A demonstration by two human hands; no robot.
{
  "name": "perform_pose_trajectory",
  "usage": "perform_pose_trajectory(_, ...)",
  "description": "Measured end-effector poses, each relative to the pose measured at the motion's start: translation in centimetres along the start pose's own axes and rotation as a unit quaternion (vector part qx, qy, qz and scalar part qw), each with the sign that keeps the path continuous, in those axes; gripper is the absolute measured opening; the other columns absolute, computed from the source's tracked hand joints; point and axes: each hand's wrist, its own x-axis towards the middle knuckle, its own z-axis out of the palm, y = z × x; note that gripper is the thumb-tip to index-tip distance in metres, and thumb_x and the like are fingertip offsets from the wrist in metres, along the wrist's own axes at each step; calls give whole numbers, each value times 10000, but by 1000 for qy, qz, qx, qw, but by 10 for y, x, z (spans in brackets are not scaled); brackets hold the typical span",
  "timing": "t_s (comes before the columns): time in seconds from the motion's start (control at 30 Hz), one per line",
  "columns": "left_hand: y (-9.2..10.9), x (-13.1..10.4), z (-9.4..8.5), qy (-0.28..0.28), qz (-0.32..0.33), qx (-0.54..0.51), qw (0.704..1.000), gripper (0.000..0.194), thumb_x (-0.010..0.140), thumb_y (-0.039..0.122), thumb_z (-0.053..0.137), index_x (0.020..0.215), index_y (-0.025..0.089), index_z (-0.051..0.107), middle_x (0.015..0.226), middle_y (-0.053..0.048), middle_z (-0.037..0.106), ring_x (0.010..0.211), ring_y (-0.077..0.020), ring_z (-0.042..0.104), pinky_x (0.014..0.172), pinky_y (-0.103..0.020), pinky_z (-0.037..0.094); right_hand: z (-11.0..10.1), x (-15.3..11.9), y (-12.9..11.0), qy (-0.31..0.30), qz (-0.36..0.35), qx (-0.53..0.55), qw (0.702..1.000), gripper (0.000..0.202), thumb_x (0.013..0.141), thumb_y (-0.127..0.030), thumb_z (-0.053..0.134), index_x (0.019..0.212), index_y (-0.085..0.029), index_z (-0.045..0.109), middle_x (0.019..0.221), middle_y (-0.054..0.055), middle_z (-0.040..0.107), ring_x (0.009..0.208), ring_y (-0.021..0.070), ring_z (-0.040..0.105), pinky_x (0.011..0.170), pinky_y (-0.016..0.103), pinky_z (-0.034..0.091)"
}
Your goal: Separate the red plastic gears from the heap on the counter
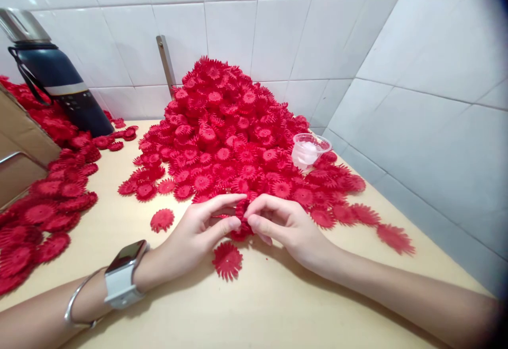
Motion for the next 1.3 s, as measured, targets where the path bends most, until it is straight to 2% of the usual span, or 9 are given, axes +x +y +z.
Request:
perform_pose_trajectory(0.2, 0, 0, 0, 3, 5, -4, 1000, 291, 819, 245, 540, 1106, 205, 570, 1084, -49, 639, 919, -175, 619, 749, -235, 517, 2, -2, -1, 11, 9, -17, 1000, 155, 776, -275, 570, 673, -164, 534, 553, -55, 470, 483, 66, 421, 474, 200, 361)
perform_pose_trajectory(0.33, 0, -2, 2, -15, -5, -34, 999, 344, 785, 231, 584, 1126, 208, 544, 1089, -49, 630, 873, -163, 635, 727, -230, 530, 3, -2, 2, -12, 42, 2, 999, 171, 773, -286, 552, 668, -174, 477, 509, -62, 470, 419, 63, 425, 402, 186, 337)
perform_pose_trajectory(0.43, 0, -2, 3, -29, -9, -37, 999, 351, 772, 203, 591, 1119, 196, 543, 1085, -49, 623, 823, -147, 641, 705, -219, 532, 3, -2, 5, -22, 51, 9, 998, 145, 761, -235, 549, 660, -172, 468, 490, -66, 466, 403, 55, 408, 394, 179, 322)
perform_pose_trajectory(0.5, -1, -1, 3, -14, 4, -14, 1000, 309, 775, 181, 576, 1084, 189, 564, 1039, -40, 634, 828, -142, 632, 711, -211, 524, 2, -2, 5, -12, 49, 11, 999, 128, 745, -191, 545, 650, -175, 460, 487, -69, 461, 406, 55, 400, 393, 177, 314)
perform_pose_trajectory(0.6, -3, 0, 2, 37, 12, 21, 999, 259, 785, 144, 543, 1039, 180, 579, 956, -30, 648, 840, -147, 619, 715, -215, 517, 1, -2, 4, 36, 38, -7, 999, 122, 695, -124, 546, 624, -176, 463, 503, -71, 451, 422, 55, 392, 389, 176, 294)
perform_pose_trajectory(0.7, -7, 1, 1, 74, 10, 45, 996, 259, 785, 119, 521, 1031, 177, 578, 968, -38, 644, 853, -162, 614, 735, -249, 516, -1, -1, 4, 74, 29, -27, 996, 109, 656, -90, 534, 609, -172, 480, 529, -65, 454, 445, 56, 382, 400, 179, 284)
perform_pose_trajectory(0.83, -11, 2, 1, 100, 12, 54, 993, 287, 773, 99, 510, 1043, 175, 572, 1008, -48, 641, 889, -178, 612, 776, -282, 508, -1, -1, 5, 100, 12, -33, 994, 90, 638, -93, 509, 600, -170, 484, 531, -62, 448, 463, 62, 383, 428, 190, 293)
perform_pose_trajectory(1.13, -15, 4, -1, 132, 6, 137, 982, 316, 719, 56, 509, 977, 210, 607, 939, -4, 655, 852, -163, 616, 754, -279, 495, -1, -3, 4, 144, -5, -62, 988, 65, 625, -129, 521, 591, -170, 485, 514, -59, 435, 455, 70, 383, 428, 200, 298)
perform_pose_trajectory(1.3, -17, 8, -7, 167, 8, 99, 981, 283, 711, 51, 520, 955, 181, 582, 964, -27, 641, 872, -162, 611, 755, -264, 496, -3, -3, 4, 177, -43, -84, 980, 110, 664, -141, 534, 582, -175, 470, 519, -55, 424, 461, 70, 367, 427, 200, 296)
